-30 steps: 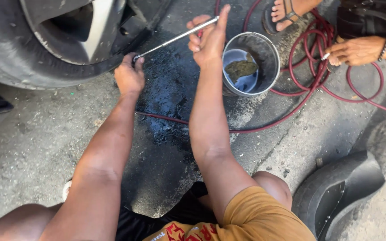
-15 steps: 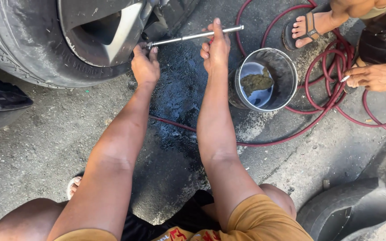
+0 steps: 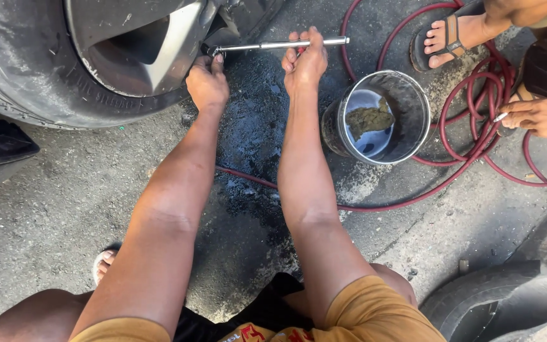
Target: Checking a tire valve for leaks using soapy water and adjusting the pressure with an air hose tool.
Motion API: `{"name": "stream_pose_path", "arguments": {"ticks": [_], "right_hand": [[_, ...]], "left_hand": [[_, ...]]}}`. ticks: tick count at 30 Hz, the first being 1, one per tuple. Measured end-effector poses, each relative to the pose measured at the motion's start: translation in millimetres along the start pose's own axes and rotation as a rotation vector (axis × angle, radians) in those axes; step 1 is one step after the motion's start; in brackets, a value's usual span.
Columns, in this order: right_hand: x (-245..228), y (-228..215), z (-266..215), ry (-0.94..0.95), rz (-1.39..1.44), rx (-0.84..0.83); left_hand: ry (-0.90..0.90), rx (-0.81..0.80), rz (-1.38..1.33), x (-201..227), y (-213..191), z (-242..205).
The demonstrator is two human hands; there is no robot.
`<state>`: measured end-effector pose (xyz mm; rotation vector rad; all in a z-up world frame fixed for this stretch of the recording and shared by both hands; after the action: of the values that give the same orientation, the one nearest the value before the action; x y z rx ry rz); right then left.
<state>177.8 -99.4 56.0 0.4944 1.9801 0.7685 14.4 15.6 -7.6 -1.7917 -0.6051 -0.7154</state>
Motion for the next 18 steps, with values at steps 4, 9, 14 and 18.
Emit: {"name": "stream_pose_path", "arguments": {"ticks": [4, 9, 14, 18], "right_hand": [[6.4, -4.2, -1.9, -0.019, 0.014, -0.002], [19.3, -11.1, 7.8, -0.075, 0.036, 0.044], [23.0, -6.8, 9.5, -0.078, 0.055, 0.044], [21.6, -2.4, 7.8, -0.077, 0.032, 0.048]], "left_hand": [[0.011, 0.006, 0.029, 0.0, -3.0, 1.4], [-0.083, -0.088, -0.013, 19.3, -12.8, -8.9], [-0.159, -0.043, -0.094, 21.6, -12.4, -11.0], [-0.081, 0.007, 0.003, 2.0, -4.9, 2.4]]}}
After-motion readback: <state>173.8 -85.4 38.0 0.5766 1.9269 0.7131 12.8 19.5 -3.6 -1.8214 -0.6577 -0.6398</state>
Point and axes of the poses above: each hand's wrist, its own z-axis towards the middle knuckle, its own y-axis out of the palm, x = y × z, the point moved 2 cm from there along z, towards the middle knuckle, and after that the axes turned 11 degrees about z, right-handed, at the moved point
